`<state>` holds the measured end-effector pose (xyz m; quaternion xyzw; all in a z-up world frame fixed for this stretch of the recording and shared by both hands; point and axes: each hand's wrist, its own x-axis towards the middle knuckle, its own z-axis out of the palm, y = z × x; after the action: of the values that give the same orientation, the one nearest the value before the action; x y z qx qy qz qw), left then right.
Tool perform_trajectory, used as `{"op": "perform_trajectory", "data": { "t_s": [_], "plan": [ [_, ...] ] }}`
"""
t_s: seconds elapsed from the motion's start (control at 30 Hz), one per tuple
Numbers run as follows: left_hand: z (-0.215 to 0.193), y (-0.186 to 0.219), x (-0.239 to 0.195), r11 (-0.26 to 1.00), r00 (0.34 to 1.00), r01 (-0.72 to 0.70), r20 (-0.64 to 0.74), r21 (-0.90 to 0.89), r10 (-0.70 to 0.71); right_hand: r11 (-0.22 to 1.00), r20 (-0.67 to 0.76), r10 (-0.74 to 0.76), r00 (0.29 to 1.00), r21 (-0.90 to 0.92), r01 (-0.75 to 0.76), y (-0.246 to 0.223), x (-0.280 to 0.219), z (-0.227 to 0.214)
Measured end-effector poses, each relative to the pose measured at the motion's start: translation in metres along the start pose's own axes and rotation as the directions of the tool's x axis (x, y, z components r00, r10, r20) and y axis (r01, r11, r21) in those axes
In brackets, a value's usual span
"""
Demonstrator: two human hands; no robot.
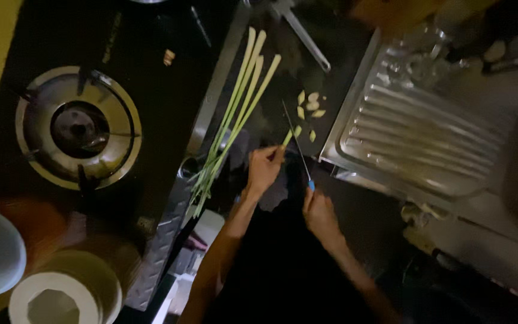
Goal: The person chops lemongrass stalks into small pieces on a dark surface next to a sink.
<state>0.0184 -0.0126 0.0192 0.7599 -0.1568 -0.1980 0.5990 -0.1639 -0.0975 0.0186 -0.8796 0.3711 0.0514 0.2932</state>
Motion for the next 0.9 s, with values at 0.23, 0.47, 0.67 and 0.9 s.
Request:
{"op": "perform_trajectory", "data": {
  "t_s": [0.23, 0.47, 0.67, 0.9],
  "plan": [
    [-0.003, -0.032, 0.0, 0.953, 0.968, 0.228, 0.152, -0.199, -0.2, 0.987, -0.084, -0.1, 0.991, 0.121, 0.11, -0.04, 0.067, -0.009],
    [0.006, -0.02, -0.001, 0.915, 0.943, 0.314, 0.198, -0.253, -0.269, 0.975, 0.042, -0.049, 0.998, 0.219, 0.038, -0.062, 0.051, -0.055],
    [0.007, -0.004, 0.0, 0.922, 0.94, 0.327, 0.167, -0.207, -0.296, 0.998, 0.09, 0.049, 0.995, 0.037, -0.053, -0.056, 0.032, -0.053],
    [0.005, -0.005, 0.003, 0.943, 0.945, 0.316, 0.127, -0.107, -0.302, 0.994, -0.001, -0.034, 0.999, -0.102, 0.034, 0.007, 0.002, 0.005]
  ]
}}
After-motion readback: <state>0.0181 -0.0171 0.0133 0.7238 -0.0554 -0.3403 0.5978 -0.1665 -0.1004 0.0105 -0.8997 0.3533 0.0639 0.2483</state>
